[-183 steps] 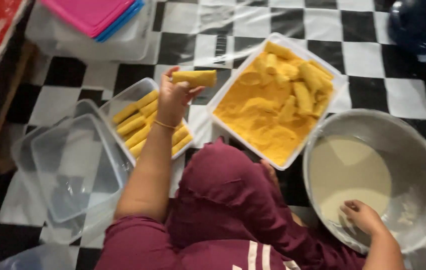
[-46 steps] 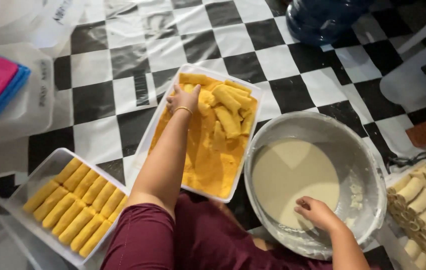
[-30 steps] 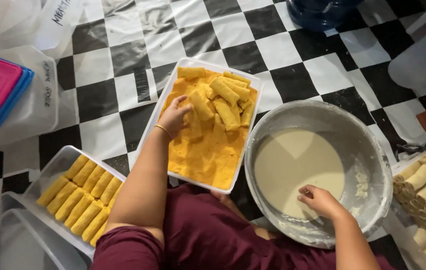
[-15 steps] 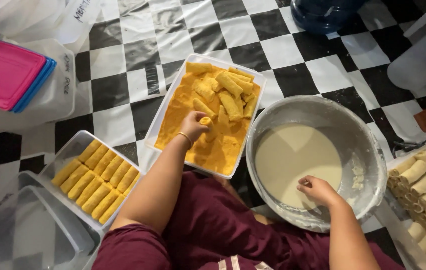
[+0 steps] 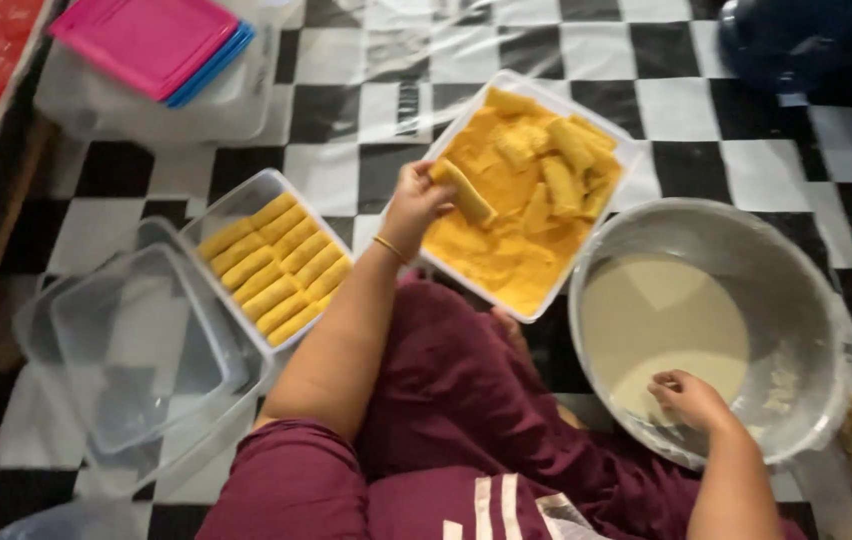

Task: The person is dipping pre-made rolls into a liquid batter and then into a yellow coating powder before neatly arranging them into plastic storage containers.

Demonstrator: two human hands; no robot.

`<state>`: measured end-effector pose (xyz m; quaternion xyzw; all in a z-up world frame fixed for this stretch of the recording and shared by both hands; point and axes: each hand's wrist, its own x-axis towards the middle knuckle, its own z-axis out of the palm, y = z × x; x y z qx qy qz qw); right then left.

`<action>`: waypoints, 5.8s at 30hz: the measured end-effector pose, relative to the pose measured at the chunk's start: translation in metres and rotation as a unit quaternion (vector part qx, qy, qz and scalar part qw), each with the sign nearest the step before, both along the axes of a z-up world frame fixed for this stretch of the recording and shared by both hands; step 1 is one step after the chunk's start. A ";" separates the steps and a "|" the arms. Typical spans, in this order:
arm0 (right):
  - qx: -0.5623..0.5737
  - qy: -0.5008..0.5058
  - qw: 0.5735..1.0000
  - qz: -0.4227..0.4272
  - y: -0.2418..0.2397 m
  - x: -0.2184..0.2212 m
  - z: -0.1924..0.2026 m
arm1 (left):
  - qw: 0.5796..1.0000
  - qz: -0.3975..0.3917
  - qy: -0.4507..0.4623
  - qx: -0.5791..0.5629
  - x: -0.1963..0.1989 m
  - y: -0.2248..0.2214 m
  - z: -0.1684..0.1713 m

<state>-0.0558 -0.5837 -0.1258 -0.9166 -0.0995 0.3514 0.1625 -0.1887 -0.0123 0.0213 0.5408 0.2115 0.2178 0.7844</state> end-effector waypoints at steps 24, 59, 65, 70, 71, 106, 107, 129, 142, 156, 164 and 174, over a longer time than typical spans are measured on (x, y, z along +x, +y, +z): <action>-0.017 0.033 0.995 -0.094 0.029 -0.022 0.043 | 0.886 -0.134 0.371 0.244 -0.188 0.106 -0.120; 0.037 0.050 0.993 -0.098 0.017 -0.004 0.034 | 0.994 -0.075 0.080 0.027 -0.124 0.091 0.044; 0.036 0.055 0.992 -0.107 0.019 -0.001 0.024 | 0.912 -0.033 0.359 0.198 -0.177 0.132 -0.003; -0.006 0.040 0.996 -0.085 0.020 -0.009 0.030 | 0.843 -0.061 0.463 0.267 -0.170 0.121 -0.046; -0.017 0.040 0.996 -0.084 0.019 -0.009 0.030 | 0.850 -0.076 0.460 0.247 -0.172 0.117 -0.042; -0.008 0.015 0.999 -0.044 0.022 0.008 0.028 | 0.827 -0.087 0.367 0.416 0.131 -0.109 -0.052; -0.004 0.014 0.999 -0.050 0.021 0.007 0.024 | 0.817 -0.086 0.376 0.428 0.132 -0.109 -0.048; 0.038 0.063 0.991 -0.107 0.015 -0.001 0.029 | 0.934 -0.087 0.058 0.343 -0.050 0.057 0.042; 0.013 0.049 0.993 -0.104 0.022 -0.004 0.032 | 0.817 -0.080 0.478 0.312 -0.174 0.144 -0.027; 0.010 0.023 0.998 -0.061 0.012 0.009 0.010 | 0.658 -0.010 0.475 0.584 -0.081 0.122 -0.021; 0.032 0.021 0.997 -0.067 0.014 0.003 0.030 | 0.607 -0.279 0.187 0.721 0.080 -0.068 -0.025; -0.005 0.011 0.999 -0.038 0.019 0.005 0.035 | 0.729 -0.279 0.127 0.611 0.074 -0.031 -0.087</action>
